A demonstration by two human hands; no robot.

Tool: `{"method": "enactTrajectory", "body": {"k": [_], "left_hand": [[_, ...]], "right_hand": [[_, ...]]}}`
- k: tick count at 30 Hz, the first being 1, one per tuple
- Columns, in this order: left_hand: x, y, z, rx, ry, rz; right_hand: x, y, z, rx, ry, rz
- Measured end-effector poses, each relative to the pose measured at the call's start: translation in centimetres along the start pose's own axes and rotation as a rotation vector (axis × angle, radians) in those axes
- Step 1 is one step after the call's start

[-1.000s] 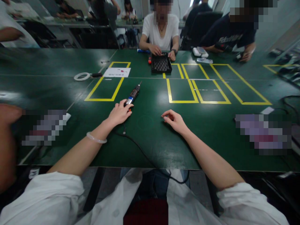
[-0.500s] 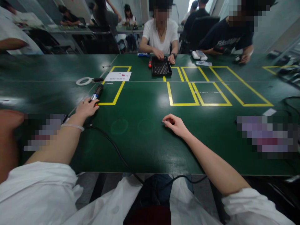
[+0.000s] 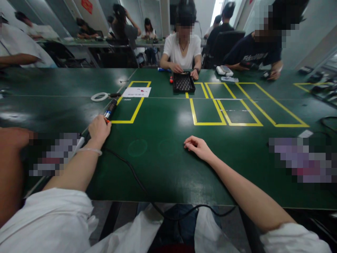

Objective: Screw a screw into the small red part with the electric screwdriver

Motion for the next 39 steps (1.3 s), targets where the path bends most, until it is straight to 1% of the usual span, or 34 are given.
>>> {"method": "enactTrajectory", "body": {"k": [5,7,9,10,11,12,14,15,16,18,19,20,21,22,23,25,26,28,31,33,34,36,39], "left_hand": [[-0.1,-0.5,-0.2,-0.008,-0.014,0.061],[0.4,-0.5,-0.6,0.004,-0.058,0.142],[0.7,-0.5,-1.0,0.016,-0.122,0.2],[0.6,-0.7,-1.2,0.004,-0.138,0.216],[0.1,-1.0,-1.4,-0.027,-0.124,0.231],[-1.0,-1.5,-1.4,-0.073,-0.073,0.257],[-4.2,-2.3,-0.6,-0.146,0.074,0.384],[-6.4,-2.5,0.2,-0.145,0.154,0.49],[-8.7,-2.3,1.3,-0.095,0.196,0.619],[-13.8,-1.3,4.4,0.122,0.227,0.937],[-16.6,-0.8,6.3,0.26,0.256,1.09],[-19.2,-0.3,8.4,0.38,0.278,1.211],[-21.5,0.2,10.5,0.492,0.293,1.285],[-23.5,0.6,12.5,0.576,0.31,1.34],[-25.0,0.9,14.2,0.632,0.326,1.391],[-27.0,1.6,16.6,0.71,0.35,1.471],[-27.5,1.9,17.4,0.751,0.354,1.509],[-27.7,2.5,18.4,0.85,0.342,1.566],[-27.1,3.2,18.9,1.012,0.281,1.594],[-26.7,3.4,19.1,1.092,0.242,1.601],[-26.6,3.5,19.1,1.115,0.227,1.608],[-26.4,3.8,19.1,1.113,0.204,1.621],[-26.3,4.3,18.6,1.04,0.161,1.638]], "right_hand": [[-0.2,0.7,-0.6,0.074,0.018,0.045],[-0.1,0.9,-1.0,0.085,0.042,0.075],[0.0,1.0,-1.4,0.066,0.075,0.124],[0.1,1.1,-1.6,0.048,0.095,0.159],[0.2,1.1,-1.8,0.028,0.102,0.196],[0.4,1.2,-2.0,0.006,0.101,0.233],[0.5,1.2,-2.0,-0.044,0.129,0.312],[0.5,1.2,-2.0,-0.067,0.139,0.332],[0.5,1.2,-1.9,-0.089,0.138,0.333],[0.4,1.2,-1.6,-0.109,0.115,0.274],[0.4,1.1,-1.5,-0.111,0.095,0.213],[0.4,1.1,-1.4,-0.107,0.076,0.138],[0.5,1.0,-1.3,-0.101,0.054,0.053],[0.5,1.0,-1.2,-0.093,0.035,-0.033],[0.7,0.9,-1.2,-0.084,0.015,-0.111],[1.0,1.0,-1.1,-0.055,-0.028,-0.233],[1.2,1.0,-1.2,-0.041,-0.043,-0.273],[1.4,1.1,-1.2,-0.025,-0.056,-0.33],[1.4,1.2,-1.2,-0.002,-0.049,-0.388],[1.4,1.5,-1.2,0.038,-0.045,-0.402],[1.4,1.6,-1.2,0.056,-0.044,-0.4],[1.3,1.7,-1.2,0.062,-0.045,-0.391],[1.0,1.5,-1.2,0.017,-0.052,-0.379]]}}
Point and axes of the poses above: each hand's wrist, its own z-axis away from the middle knuckle, its own y-axis out of the palm, x = y × z, the point moved 6 cm from there along -z, towards the middle knuckle, and after that the axes turned 13 degrees about z, right-handed, at the moved point
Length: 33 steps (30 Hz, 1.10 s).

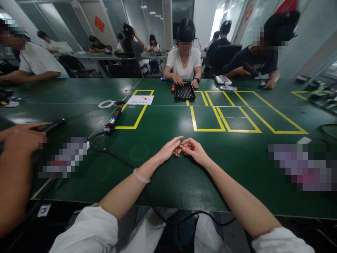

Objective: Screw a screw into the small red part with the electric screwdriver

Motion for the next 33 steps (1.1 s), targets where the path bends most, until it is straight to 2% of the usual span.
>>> {"method": "enactTrajectory", "body": {"k": [6,18,25,33], "left_hand": [[0.3,-1.0,-0.5,-0.091,0.028,-0.006],[-0.3,-0.4,-0.4,-0.008,0.134,-0.128],[-0.1,-0.8,-0.4,-0.05,0.133,-0.143],[-1.0,-0.7,-0.3,-0.056,0.241,-0.254]], "right_hand": [[-0.6,-0.7,-0.1,-0.072,-0.023,0.1],[0.0,-1.2,-0.2,-0.111,0.01,0.172],[0.0,-1.3,-0.1,-0.121,-0.02,0.247],[-0.3,-1.5,-0.2,-0.136,-0.004,0.271]]}}
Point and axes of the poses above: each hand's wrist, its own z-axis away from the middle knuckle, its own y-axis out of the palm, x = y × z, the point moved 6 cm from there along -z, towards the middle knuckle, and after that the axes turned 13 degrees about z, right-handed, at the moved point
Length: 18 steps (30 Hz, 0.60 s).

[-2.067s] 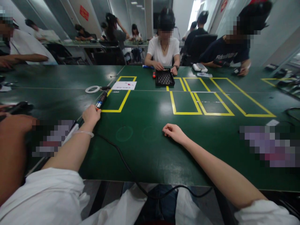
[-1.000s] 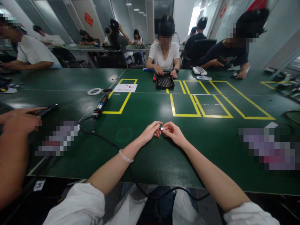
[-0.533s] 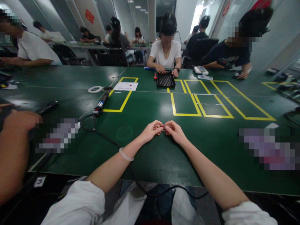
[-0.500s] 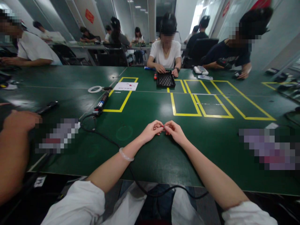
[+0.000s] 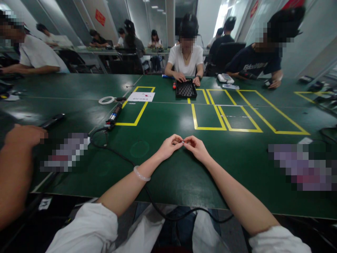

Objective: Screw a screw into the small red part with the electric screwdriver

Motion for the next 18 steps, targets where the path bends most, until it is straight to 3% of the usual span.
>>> {"method": "enactTrajectory", "body": {"k": [12,15,18], "left_hand": [[-0.8,-0.6,-0.1,-0.024,0.029,-0.167],[-3.0,-3.9,-0.5,-0.14,0.168,-0.376],[-5.6,-10.4,-0.7,-0.368,0.268,-0.761]], "right_hand": [[0.1,-0.3,0.1,0.004,-0.011,0.121],[0.1,-0.2,0.1,0.015,0.003,0.115],[0.1,0.0,0.1,0.024,0.005,0.12]]}}
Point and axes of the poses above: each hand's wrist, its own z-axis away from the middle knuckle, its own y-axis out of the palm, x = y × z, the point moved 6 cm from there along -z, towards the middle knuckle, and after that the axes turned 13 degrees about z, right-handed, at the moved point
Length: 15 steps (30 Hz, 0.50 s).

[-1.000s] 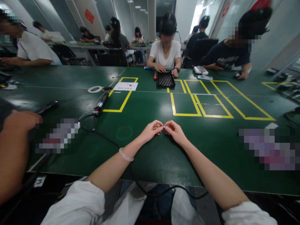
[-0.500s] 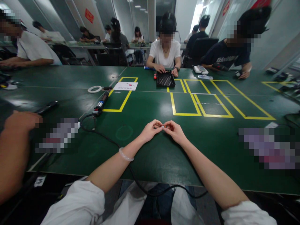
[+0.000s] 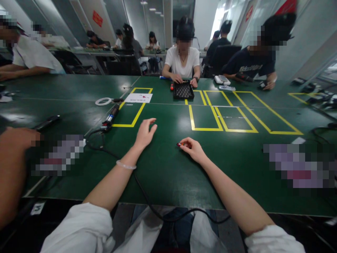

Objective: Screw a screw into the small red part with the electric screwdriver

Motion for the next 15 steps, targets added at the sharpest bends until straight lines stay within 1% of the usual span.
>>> {"method": "enactTrajectory", "body": {"k": [2,4,6,7,9,11,13,15], "left_hand": [[3.0,-4.2,-1.5,-0.086,-0.079,-0.297],[6.2,-8.4,-2.3,-0.135,-0.204,-0.528],[8.8,-12.2,-2.4,-0.19,-0.332,-0.695],[10.0,-13.6,-2.1,-0.181,-0.402,-0.751],[12.3,-15.5,-1.4,-0.097,-0.558,-0.803],[14.1,-16.5,-0.5,0.012,-0.683,-0.802],[15.1,-17.1,0.0,0.066,-0.732,-0.795],[15.4,-17.5,-0.1,0.087,-0.724,-0.795]], "right_hand": [[0.0,0.1,0.0,0.005,0.003,-0.001],[0.0,0.1,0.0,0.009,0.007,-0.005],[0.1,0.2,0.1,0.016,0.007,-0.007],[0.1,0.2,0.1,0.021,0.007,-0.007],[0.2,0.2,0.1,0.027,0.007,-0.006],[0.2,0.1,0.2,0.031,0.008,-0.003],[0.2,0.1,0.2,0.031,0.006,0.003],[0.2,0.1,0.2,0.031,0.004,0.011]]}}
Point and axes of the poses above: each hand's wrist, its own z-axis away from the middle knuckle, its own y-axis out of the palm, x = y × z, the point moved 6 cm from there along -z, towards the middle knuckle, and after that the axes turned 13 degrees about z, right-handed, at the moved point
